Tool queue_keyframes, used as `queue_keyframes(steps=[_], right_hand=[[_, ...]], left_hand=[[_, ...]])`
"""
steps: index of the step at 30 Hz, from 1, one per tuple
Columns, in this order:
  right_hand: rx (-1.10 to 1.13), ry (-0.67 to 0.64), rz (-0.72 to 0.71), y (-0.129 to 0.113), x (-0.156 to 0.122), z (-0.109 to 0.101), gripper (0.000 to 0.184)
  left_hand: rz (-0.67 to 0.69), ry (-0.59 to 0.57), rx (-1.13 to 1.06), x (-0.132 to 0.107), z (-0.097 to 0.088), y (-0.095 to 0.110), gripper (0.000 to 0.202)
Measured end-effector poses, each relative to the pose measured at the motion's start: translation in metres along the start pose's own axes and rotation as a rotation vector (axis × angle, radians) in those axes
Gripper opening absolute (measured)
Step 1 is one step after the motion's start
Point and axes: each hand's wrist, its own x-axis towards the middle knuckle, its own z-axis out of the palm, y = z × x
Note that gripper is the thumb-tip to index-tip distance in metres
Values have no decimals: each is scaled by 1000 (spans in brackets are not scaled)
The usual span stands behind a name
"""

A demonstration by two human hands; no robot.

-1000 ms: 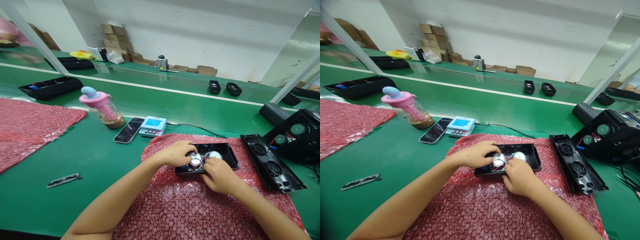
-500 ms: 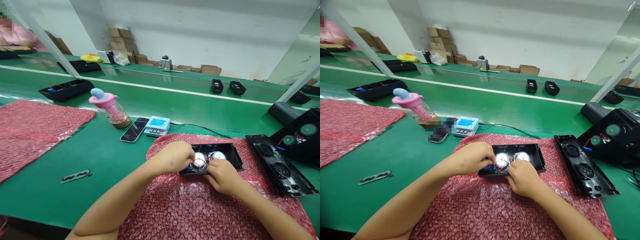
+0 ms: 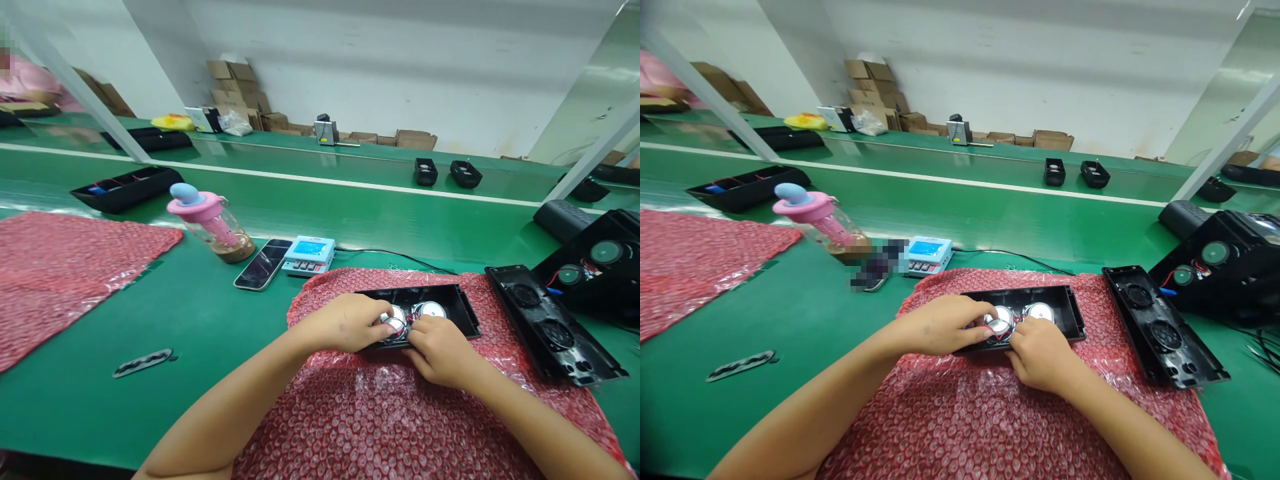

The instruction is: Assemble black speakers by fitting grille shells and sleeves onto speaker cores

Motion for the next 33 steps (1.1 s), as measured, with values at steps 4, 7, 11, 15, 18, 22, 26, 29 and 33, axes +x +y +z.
queue_keyframes(steps=[4,7,11,15,18,22,26,29,33], right_hand=[[2,-3,-3,0,1,1,10],[6,-5,-4,0,1,1,10],[4,-6,-1,0,0,0,11],[-1,-10,3,0,0,-1,12],[-5,-14,5,0,0,-1,12],[-9,-19,5,-1,0,1,13],[-8,-21,4,-2,-1,1,13],[-7,-21,0,-2,-1,1,12],[-6,-22,-9,-2,0,2,13]], left_hand=[[17,-32,-154,1,-3,1,28],[-23,1,-203,4,0,1,32],[-70,53,-111,8,8,4,30],[-104,56,63,10,10,12,23],[-110,12,177,10,8,19,21],[-53,-69,289,9,6,27,16],[-39,-106,353,8,4,31,16],[-39,-120,368,8,2,31,14],[-77,-121,371,7,1,32,16]])
